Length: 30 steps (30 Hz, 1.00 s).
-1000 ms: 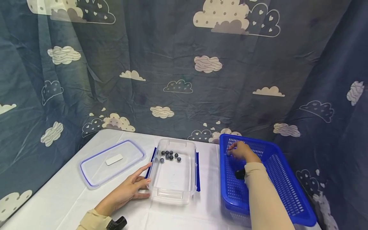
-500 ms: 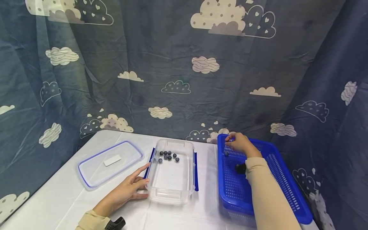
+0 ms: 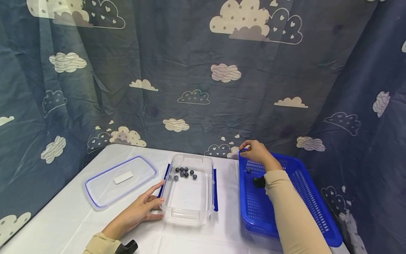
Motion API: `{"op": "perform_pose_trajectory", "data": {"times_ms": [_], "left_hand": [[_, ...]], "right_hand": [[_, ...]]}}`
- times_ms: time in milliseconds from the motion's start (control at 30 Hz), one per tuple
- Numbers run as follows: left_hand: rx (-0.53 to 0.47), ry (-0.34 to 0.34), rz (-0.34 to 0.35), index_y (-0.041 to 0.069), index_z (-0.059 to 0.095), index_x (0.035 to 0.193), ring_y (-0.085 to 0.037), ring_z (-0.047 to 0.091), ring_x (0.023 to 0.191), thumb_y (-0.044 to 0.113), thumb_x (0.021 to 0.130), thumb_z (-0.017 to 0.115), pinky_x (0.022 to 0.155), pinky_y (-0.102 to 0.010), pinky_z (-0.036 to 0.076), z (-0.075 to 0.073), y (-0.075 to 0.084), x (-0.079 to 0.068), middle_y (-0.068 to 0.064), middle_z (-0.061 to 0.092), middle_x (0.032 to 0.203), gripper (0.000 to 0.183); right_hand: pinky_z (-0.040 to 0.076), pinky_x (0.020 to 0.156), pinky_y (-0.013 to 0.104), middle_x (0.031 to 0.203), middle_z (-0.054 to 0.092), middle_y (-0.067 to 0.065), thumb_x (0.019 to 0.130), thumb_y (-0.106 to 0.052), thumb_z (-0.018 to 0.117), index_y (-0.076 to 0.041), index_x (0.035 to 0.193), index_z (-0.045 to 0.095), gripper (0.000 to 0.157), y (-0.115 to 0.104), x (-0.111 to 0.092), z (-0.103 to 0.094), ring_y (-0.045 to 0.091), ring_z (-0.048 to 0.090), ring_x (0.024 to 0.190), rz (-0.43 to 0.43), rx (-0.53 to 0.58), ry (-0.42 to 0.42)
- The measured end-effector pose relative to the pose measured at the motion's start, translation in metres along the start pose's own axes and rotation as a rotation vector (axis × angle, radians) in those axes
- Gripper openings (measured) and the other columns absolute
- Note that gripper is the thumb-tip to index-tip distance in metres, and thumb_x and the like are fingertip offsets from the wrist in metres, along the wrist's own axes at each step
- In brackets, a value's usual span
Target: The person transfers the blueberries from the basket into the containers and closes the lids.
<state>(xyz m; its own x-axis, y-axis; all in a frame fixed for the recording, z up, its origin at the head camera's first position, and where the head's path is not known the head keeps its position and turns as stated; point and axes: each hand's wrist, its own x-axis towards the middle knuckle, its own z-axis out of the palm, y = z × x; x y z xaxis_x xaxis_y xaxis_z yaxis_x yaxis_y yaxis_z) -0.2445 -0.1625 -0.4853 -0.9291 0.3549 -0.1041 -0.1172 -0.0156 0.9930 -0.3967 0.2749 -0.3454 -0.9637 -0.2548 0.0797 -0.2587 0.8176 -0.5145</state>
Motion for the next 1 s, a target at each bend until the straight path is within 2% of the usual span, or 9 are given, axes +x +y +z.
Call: {"op": "perform_pose_trajectory", "data": {"times_ms": [67, 300, 367, 633, 900, 1000], "left_hand": [[-0.001, 0.002, -0.003, 0.03, 0.026, 0.172, -0.023, 0.057, 0.109, 0.029, 0.108, 0.067, 0.097, -0.046, 0.067, 0.0, 0.0, -0.001, -0.021, 0.05, 0.131, 0.076], [-0.005, 0.001, -0.002, 0.031, 0.026, 0.172, -0.024, 0.057, 0.111, 0.031, 0.107, 0.068, 0.098, -0.047, 0.066, 0.0, -0.001, -0.002, -0.022, 0.049, 0.132, 0.077], [-0.006, 0.001, -0.002, 0.031, 0.026, 0.172, -0.024, 0.057, 0.111, 0.031, 0.107, 0.068, 0.098, -0.047, 0.066, -0.001, -0.001, -0.002, -0.022, 0.049, 0.132, 0.077], [-0.007, 0.0, -0.008, 0.031, 0.025, 0.172, -0.024, 0.056, 0.111, 0.03, 0.108, 0.066, 0.098, -0.046, 0.066, -0.001, -0.001, -0.002, -0.023, 0.048, 0.134, 0.076], [-0.008, 0.001, -0.01, 0.031, 0.026, 0.172, -0.023, 0.056, 0.11, 0.03, 0.108, 0.068, 0.097, -0.046, 0.066, -0.001, -0.001, -0.001, -0.022, 0.047, 0.134, 0.077], [-0.008, 0.002, -0.007, 0.031, 0.026, 0.172, -0.024, 0.056, 0.111, 0.03, 0.108, 0.068, 0.098, -0.046, 0.067, -0.001, 0.0, -0.001, -0.024, 0.047, 0.136, 0.077]], "right_hand": [[0.05, 0.067, 0.028, 0.088, 0.068, 0.013, 0.099, -0.013, 0.074, 0.0, 0.121, 0.07, 0.026, -0.007, 0.003, 0.003, 0.02, 0.058, 0.076, -0.01, -0.001, -0.001], [0.05, 0.066, 0.028, 0.084, 0.068, 0.012, 0.099, -0.012, 0.073, -0.004, 0.118, 0.072, 0.02, -0.031, 0.013, 0.016, 0.02, 0.06, 0.074, -0.039, -0.001, -0.014], [0.05, 0.066, 0.028, 0.081, 0.066, 0.008, 0.1, -0.013, 0.073, -0.005, 0.117, 0.072, 0.019, -0.038, 0.016, 0.02, 0.019, 0.06, 0.073, -0.051, -0.007, -0.027], [0.046, 0.064, 0.027, 0.075, 0.065, 0.006, 0.104, -0.013, 0.069, -0.006, 0.118, 0.073, 0.017, -0.064, 0.026, 0.044, 0.016, 0.058, 0.069, -0.112, -0.014, -0.092], [0.051, 0.066, 0.025, 0.084, 0.071, 0.009, 0.104, -0.012, 0.068, -0.001, 0.121, 0.071, 0.021, -0.088, 0.032, 0.073, 0.017, 0.063, 0.077, -0.116, 0.022, -0.205], [0.051, 0.066, 0.025, 0.085, 0.073, 0.008, 0.104, -0.013, 0.069, -0.002, 0.12, 0.073, 0.02, -0.096, 0.034, 0.082, 0.017, 0.064, 0.077, -0.109, 0.024, -0.246]]}}
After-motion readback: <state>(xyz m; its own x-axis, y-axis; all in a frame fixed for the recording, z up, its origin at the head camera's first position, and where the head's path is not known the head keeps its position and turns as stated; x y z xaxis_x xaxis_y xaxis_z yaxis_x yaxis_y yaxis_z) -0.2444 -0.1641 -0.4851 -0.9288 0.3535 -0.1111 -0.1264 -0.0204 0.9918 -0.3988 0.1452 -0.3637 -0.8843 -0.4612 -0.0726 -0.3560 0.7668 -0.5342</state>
